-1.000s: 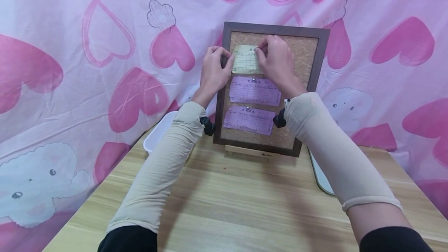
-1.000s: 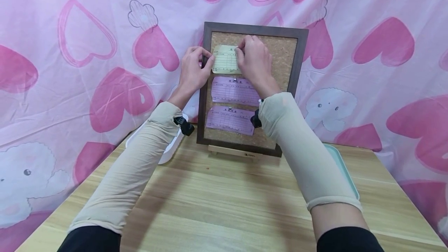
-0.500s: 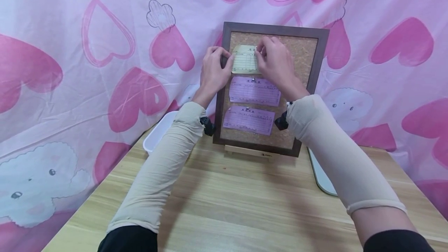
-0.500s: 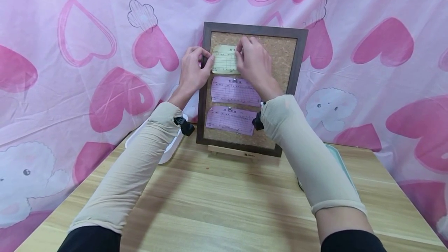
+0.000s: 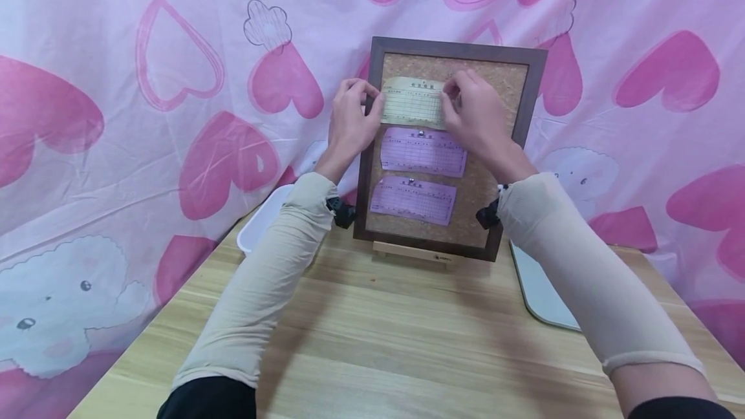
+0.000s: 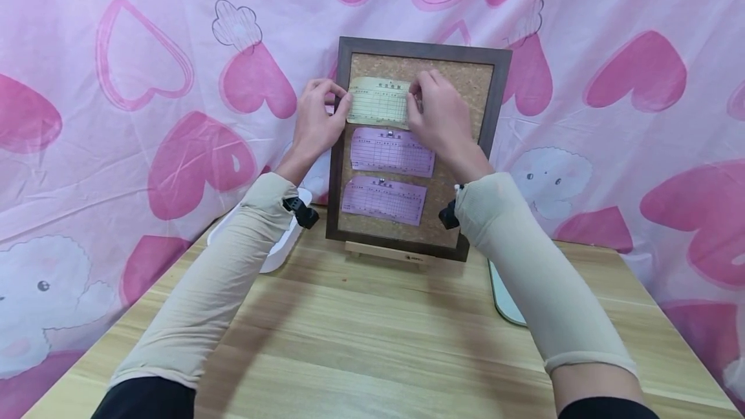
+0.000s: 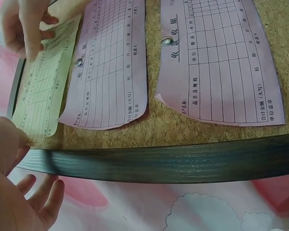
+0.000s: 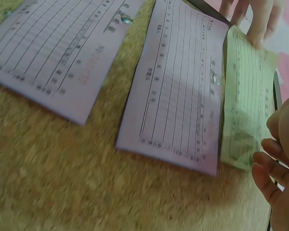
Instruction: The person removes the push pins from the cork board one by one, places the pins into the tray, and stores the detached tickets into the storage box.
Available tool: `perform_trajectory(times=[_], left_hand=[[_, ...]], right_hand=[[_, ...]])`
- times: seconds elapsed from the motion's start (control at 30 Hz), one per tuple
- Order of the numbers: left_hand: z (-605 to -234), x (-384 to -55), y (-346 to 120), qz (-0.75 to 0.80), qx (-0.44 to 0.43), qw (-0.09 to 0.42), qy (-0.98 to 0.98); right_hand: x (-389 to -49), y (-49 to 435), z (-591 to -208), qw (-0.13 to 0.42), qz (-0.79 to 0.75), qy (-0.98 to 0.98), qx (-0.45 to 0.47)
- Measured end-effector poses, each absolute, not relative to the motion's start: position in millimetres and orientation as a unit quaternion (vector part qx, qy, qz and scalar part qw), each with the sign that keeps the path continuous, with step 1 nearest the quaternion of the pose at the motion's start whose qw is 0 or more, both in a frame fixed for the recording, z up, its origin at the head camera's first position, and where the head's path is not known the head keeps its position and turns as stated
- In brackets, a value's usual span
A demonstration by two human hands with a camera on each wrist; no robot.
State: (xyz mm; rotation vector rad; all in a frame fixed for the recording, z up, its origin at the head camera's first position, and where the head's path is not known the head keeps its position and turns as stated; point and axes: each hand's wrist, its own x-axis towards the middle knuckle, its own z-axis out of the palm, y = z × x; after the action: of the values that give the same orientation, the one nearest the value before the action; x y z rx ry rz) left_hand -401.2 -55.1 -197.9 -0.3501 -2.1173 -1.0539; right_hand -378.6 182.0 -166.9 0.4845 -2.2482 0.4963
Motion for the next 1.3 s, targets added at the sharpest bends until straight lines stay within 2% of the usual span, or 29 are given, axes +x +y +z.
perform_trajectory(times=[0.63,0.87,1.1,1.3], left_hand=[[-209.1,-377.1,-96.5,-0.48,-0.183,0.388,-0.766],[-217.9,-364.3,-118.7,-0.477,-0.175,0.397,-0.764],[-228.2,-354.9,-135.0,-0.5,-0.17,0.415,-0.741],[-239.2,-346.7,-144.4,-0.533,-0.184,0.393,-0.727]], right_hand=[[-339.7,243.5,-191.2,0.449,0.242,-0.843,0.173],[-319.5,264.8,-211.4,0.436,0.243,-0.85,0.168],[-302.7,290.1,-231.3,0.448,0.25,-0.843,0.162],[-289.2,310.7,-249.4,0.449,0.258,-0.842,0.151]])
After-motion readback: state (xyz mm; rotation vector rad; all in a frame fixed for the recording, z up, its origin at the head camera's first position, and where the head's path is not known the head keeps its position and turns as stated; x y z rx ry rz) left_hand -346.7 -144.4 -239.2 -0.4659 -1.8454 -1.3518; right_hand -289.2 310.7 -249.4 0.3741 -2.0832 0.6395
